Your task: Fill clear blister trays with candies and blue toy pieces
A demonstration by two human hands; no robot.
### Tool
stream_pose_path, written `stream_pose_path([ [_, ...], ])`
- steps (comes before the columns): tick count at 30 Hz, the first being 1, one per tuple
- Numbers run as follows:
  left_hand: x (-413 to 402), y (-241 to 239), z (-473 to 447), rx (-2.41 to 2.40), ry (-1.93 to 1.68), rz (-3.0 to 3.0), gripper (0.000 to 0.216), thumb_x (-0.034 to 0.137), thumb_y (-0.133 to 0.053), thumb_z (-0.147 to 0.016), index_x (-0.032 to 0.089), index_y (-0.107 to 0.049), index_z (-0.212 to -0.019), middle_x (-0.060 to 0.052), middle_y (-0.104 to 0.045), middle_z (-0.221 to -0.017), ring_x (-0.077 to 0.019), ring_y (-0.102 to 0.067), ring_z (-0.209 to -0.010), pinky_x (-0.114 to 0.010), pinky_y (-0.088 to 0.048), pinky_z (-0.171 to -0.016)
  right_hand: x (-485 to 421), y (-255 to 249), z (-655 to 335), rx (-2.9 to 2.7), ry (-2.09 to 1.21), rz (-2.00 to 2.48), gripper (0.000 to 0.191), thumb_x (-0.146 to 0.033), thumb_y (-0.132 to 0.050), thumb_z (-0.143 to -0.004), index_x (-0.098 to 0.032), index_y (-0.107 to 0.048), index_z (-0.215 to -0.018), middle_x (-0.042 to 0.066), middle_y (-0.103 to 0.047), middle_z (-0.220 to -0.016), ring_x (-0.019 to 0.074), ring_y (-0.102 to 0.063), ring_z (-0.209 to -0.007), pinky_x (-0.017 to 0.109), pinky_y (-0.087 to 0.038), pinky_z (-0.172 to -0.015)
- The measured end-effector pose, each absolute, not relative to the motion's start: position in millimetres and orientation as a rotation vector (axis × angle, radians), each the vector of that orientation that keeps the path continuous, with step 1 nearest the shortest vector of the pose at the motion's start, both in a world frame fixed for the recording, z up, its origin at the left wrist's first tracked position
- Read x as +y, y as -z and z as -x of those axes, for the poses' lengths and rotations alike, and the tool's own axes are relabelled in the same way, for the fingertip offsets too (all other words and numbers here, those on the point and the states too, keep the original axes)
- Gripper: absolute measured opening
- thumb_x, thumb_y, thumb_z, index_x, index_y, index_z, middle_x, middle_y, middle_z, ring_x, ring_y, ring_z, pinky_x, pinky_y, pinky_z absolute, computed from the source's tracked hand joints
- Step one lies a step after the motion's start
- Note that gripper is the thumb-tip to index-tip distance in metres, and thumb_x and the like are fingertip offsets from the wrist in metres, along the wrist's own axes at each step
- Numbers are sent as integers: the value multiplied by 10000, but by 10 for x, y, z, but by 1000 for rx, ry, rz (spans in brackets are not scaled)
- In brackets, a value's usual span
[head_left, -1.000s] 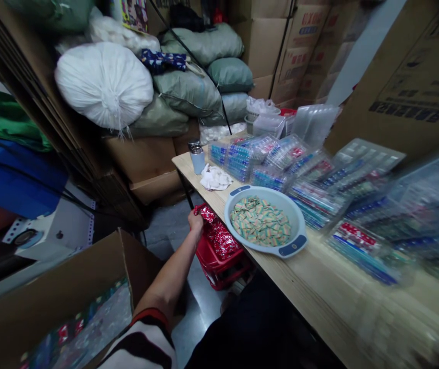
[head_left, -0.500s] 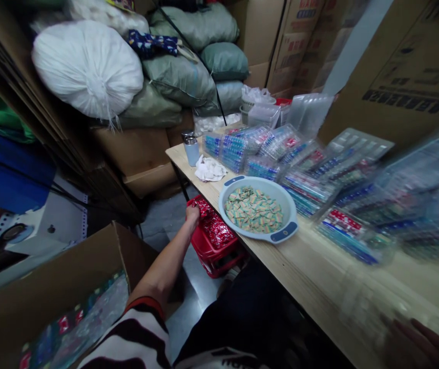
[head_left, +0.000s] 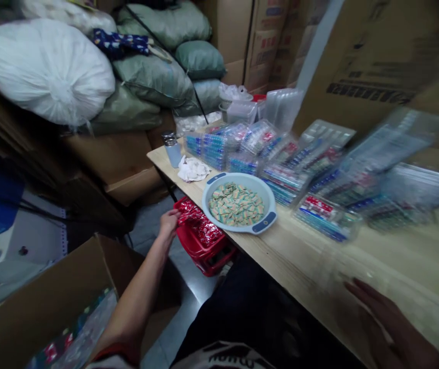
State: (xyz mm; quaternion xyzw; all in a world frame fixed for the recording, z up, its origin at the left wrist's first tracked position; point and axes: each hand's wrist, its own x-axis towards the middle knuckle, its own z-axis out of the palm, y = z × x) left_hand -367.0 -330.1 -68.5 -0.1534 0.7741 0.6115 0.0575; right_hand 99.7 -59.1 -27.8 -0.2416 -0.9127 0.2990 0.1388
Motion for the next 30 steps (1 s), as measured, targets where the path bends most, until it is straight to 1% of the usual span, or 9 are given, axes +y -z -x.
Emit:
stream_pose_path([
  [4, -3236, 54, 3295, 2414, -2118, 252, 264, 206, -651, -847, 152, -634, -1105, -4, -653, -854, -105, -623, -671, -225, -531, -677, -1079, 2, -433, -2359, -1273, 556, 342, -374, -413, -1022, -294, -604, -1294, 113, -609, -1322, 276, -603, -1226, 521, -504, -1057],
  [6, -2972, -249, 2960, 2370, -2289, -255, 354, 319, -717, -831, 161, -656, -1141, -29, -684, -952, -128, -647, -772, -256, -546, -763, -1273, -174, -120, -2227, -1584, 512, 423, -370, -447, -1012, -269, -500, -1420, 123, -604, -1333, 243, -670, -1080, 460, -577, -950],
  [8, -2598, -475, 2521, 2338, -2150, -712, 332, 372, -730, -845, 183, -696, -1115, -46, -701, -1018, -160, -660, -893, -292, -533, -873, -1373, -310, 137, -2034, -1926, 470, 573, -399, -543, -966, -276, -377, -1501, 131, -576, -1365, 210, -703, -921, 381, -630, -760],
  [11, -1977, -594, 1811, 2229, -1840, -1314, 212, 357, -676, -897, 199, -720, -1030, -41, -687, -1011, -186, -641, -978, -314, -508, -934, -1340, -385, 327, -1674, -2110, 514, 498, -462, -599, -916, -251, -493, -1354, 92, -632, -1205, 183, -688, -807, 297, -611, -588],
  [14, -1430, -494, 1276, 2045, -1663, -1544, 226, 302, -533, -968, 196, -706, -1068, -49, -646, -986, -181, -627, -960, -303, -518, -889, -1116, -327, 229, -1369, -1962, 694, 371, -499, -630, -864, -218, -584, -1102, 17, -646, -910, 148, -626, -625, 257, -561, -472],
  [17, -1001, -333, 1000, 1817, -1542, -1516, 318, 173, -433, -958, 186, -674, -1166, -65, -647, -1064, -164, -633, -936, -288, -525, -858, -788, -224, -118, -1191, -1850, 803, 413, -491, -712, -769, -196, -603, -1037, -4, -646, -787, 146, -605, -561, 236, -519, -436],
  [23, -326, -130, 964, 1689, -1331, -1391, 329, 75, -573, -827, 145, -666, -1135, -33, -704, -953, -141, -630, -772, -261, -521, -760, -224, -39, -1170, -1081, -1389, 1061, 395, -478, -755, -690, -188, -611, -918, -18, -628, -726, 167, -637, -600, 241, -509, -483],
  [27, -137, 59, 961, 1762, -946, -1690, 206, 31, -591, -795, 155, -697, -921, -24, -680, -862, -159, -637, -785, -286, -526, -785, -4, 159, -1849, -1093, -1027, 1232, 501, -441, -760, -650, -187, -621, -1058, -8, -640, -801, 146, -593, -638, 253, -508, -554],
  [30, -217, 205, 891, 1887, -867, -2005, 257, 73, -604, -833, 169, -692, -1055, -84, -656, -1059, -217, -638, -973, -367, -536, -890, 70, 304, -2164, -1201, -821, 1374, 603, -480, -702, -675, -168, -575, -1175, 42, -675, -860, 189, -613, -674, 311, -516, -602],
])
